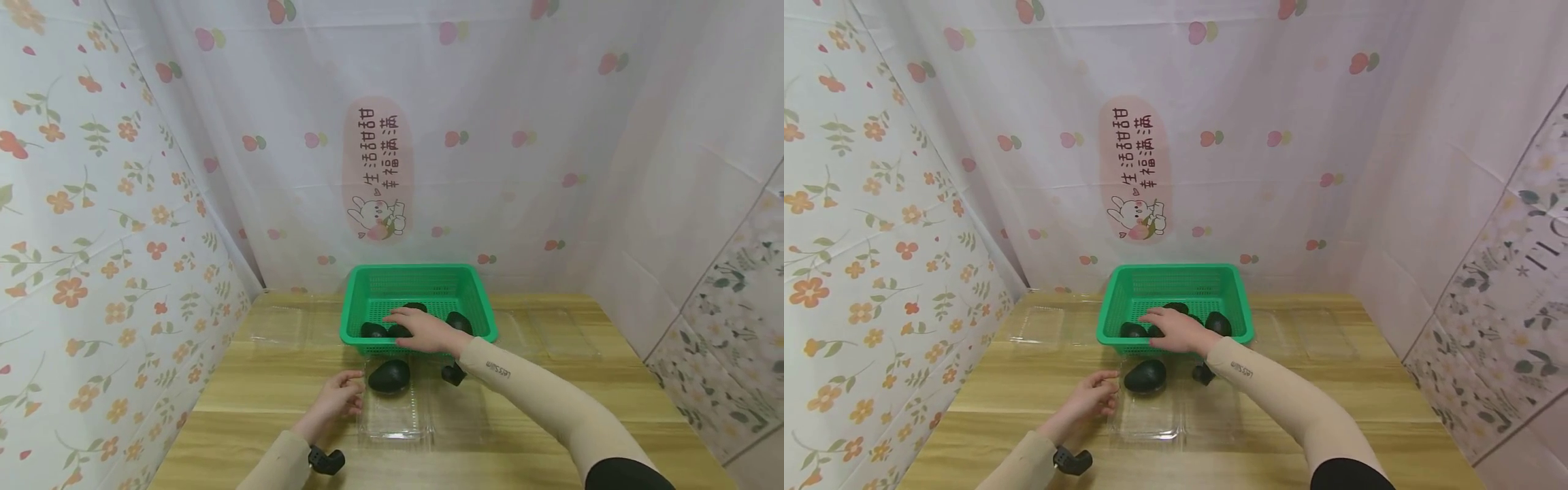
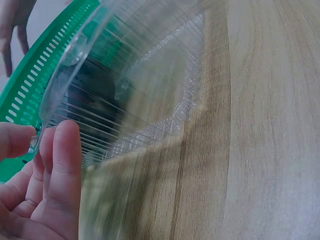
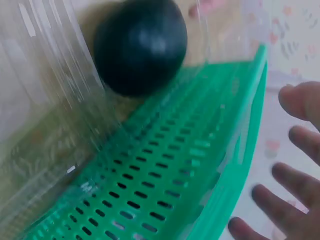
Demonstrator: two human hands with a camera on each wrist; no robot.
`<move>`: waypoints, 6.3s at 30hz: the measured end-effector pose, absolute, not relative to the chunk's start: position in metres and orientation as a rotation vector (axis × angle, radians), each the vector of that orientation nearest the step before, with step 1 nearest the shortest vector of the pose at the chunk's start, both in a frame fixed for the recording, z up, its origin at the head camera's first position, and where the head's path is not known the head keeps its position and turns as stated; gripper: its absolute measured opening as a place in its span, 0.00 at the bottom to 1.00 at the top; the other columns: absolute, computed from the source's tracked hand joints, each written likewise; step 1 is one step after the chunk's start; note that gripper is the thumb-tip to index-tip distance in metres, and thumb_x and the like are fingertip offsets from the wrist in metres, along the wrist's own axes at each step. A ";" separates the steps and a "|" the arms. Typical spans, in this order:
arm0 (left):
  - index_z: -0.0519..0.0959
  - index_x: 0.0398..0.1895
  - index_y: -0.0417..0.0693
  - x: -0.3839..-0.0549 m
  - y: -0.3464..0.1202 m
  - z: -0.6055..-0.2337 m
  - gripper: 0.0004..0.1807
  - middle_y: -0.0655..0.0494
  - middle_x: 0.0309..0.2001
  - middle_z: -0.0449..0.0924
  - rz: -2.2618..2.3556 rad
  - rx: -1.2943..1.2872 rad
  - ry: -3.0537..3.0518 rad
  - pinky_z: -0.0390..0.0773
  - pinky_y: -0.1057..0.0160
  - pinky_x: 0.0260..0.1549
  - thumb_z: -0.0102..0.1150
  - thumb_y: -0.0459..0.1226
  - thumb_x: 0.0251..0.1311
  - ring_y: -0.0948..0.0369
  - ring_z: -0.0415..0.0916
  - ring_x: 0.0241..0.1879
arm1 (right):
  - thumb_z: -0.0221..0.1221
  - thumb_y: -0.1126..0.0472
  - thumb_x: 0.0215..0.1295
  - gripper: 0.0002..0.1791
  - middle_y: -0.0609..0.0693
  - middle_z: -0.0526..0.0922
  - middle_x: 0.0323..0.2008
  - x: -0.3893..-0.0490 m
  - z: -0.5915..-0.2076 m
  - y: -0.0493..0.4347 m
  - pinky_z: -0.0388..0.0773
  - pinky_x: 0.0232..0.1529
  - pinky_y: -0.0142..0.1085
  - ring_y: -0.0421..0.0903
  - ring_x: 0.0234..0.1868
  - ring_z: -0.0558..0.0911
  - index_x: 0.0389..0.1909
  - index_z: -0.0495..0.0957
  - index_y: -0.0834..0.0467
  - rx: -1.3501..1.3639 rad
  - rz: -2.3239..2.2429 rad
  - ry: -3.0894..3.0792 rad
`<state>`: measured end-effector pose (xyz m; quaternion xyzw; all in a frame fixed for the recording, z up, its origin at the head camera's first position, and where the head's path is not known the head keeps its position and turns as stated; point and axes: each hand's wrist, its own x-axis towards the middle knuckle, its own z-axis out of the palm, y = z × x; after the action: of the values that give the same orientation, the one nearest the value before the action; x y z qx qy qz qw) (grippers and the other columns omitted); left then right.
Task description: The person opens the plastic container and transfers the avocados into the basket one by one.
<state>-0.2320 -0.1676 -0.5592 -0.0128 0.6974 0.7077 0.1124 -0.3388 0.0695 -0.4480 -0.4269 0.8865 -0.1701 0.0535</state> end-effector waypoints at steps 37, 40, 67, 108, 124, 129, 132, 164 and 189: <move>0.65 0.61 0.25 -0.230 -0.166 -0.557 0.25 0.51 0.30 0.72 2.080 -0.027 2.048 0.81 0.65 0.23 0.52 0.29 0.62 0.62 0.74 0.23 | 0.63 0.50 0.63 0.30 0.50 0.63 0.70 -0.281 -0.493 0.059 0.70 0.61 0.46 0.48 0.68 0.65 0.67 0.69 0.46 -1.572 -0.212 2.710; 0.65 0.61 0.25 -0.230 -0.167 -0.558 0.25 0.51 0.30 0.72 2.080 -0.028 2.039 0.81 0.65 0.23 0.52 0.29 0.62 0.62 0.74 0.23 | 0.63 0.50 0.63 0.30 0.49 0.64 0.70 -0.283 -0.496 0.058 0.70 0.61 0.46 0.47 0.67 0.65 0.66 0.70 0.46 -1.548 -0.211 2.711; 0.65 0.61 0.26 -0.232 -0.165 -0.557 0.24 0.51 0.30 0.72 2.084 -0.034 2.046 0.81 0.65 0.22 0.53 0.29 0.62 0.62 0.74 0.22 | 0.68 0.51 0.57 0.30 0.48 0.74 0.59 -0.292 -0.508 0.051 0.73 0.57 0.40 0.47 0.60 0.72 0.62 0.74 0.48 -1.532 -0.175 2.698; 0.65 0.61 0.26 -0.230 -0.167 -0.560 0.24 0.51 0.29 0.72 2.082 -0.033 2.045 0.81 0.64 0.24 0.54 0.30 0.63 0.62 0.75 0.23 | 0.73 0.62 0.48 0.37 0.47 0.75 0.55 -0.290 -0.514 0.049 0.73 0.53 0.34 0.44 0.55 0.74 0.63 0.73 0.48 -1.485 -0.211 2.609; 0.66 0.60 0.26 -0.229 -0.167 -0.557 0.24 0.50 0.31 0.72 2.062 -0.034 2.064 0.81 0.64 0.24 0.53 0.30 0.63 0.61 0.75 0.23 | 0.73 0.62 0.48 0.36 0.46 0.75 0.51 -0.293 -0.507 0.051 0.73 0.51 0.32 0.41 0.51 0.74 0.62 0.74 0.48 -1.544 -0.226 2.599; 0.65 0.61 0.27 -0.229 -0.166 -0.556 0.24 0.49 0.32 0.72 2.066 -0.038 2.052 0.81 0.64 0.24 0.53 0.29 0.63 0.61 0.75 0.24 | 0.72 0.62 0.48 0.36 0.46 0.76 0.53 -0.295 -0.504 0.052 0.74 0.52 0.33 0.41 0.52 0.75 0.62 0.75 0.48 -1.556 -0.235 2.603; 0.65 0.61 0.27 -0.229 -0.166 -0.556 0.24 0.50 0.31 0.72 2.065 -0.040 2.053 0.81 0.64 0.24 0.53 0.30 0.62 0.61 0.75 0.24 | 0.72 0.63 0.48 0.36 0.47 0.76 0.54 -0.295 -0.502 0.052 0.74 0.52 0.33 0.42 0.53 0.75 0.61 0.75 0.49 -1.556 -0.243 2.600; 0.65 0.61 0.27 -0.229 -0.168 -0.559 0.25 0.51 0.31 0.72 2.056 -0.041 2.062 0.81 0.63 0.25 0.54 0.31 0.63 0.61 0.76 0.24 | 0.72 0.62 0.51 0.35 0.45 0.74 0.57 -0.290 -0.475 0.055 0.73 0.54 0.32 0.41 0.56 0.73 0.63 0.74 0.47 -1.558 -0.222 2.587; 0.66 0.61 0.27 -0.227 -0.165 -0.553 0.25 0.49 0.32 0.72 2.049 -0.052 2.068 0.81 0.64 0.25 0.53 0.31 0.63 0.62 0.75 0.24 | 0.71 0.62 0.52 0.35 0.48 0.74 0.58 -0.292 -0.458 0.064 0.74 0.52 0.34 0.43 0.56 0.74 0.64 0.72 0.49 -1.589 -0.279 2.557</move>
<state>-0.2270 -0.1653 -0.5527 -0.0178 0.7055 0.6991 0.1149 -0.2920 0.0636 -0.4578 -0.5246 0.8443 -0.0922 0.0589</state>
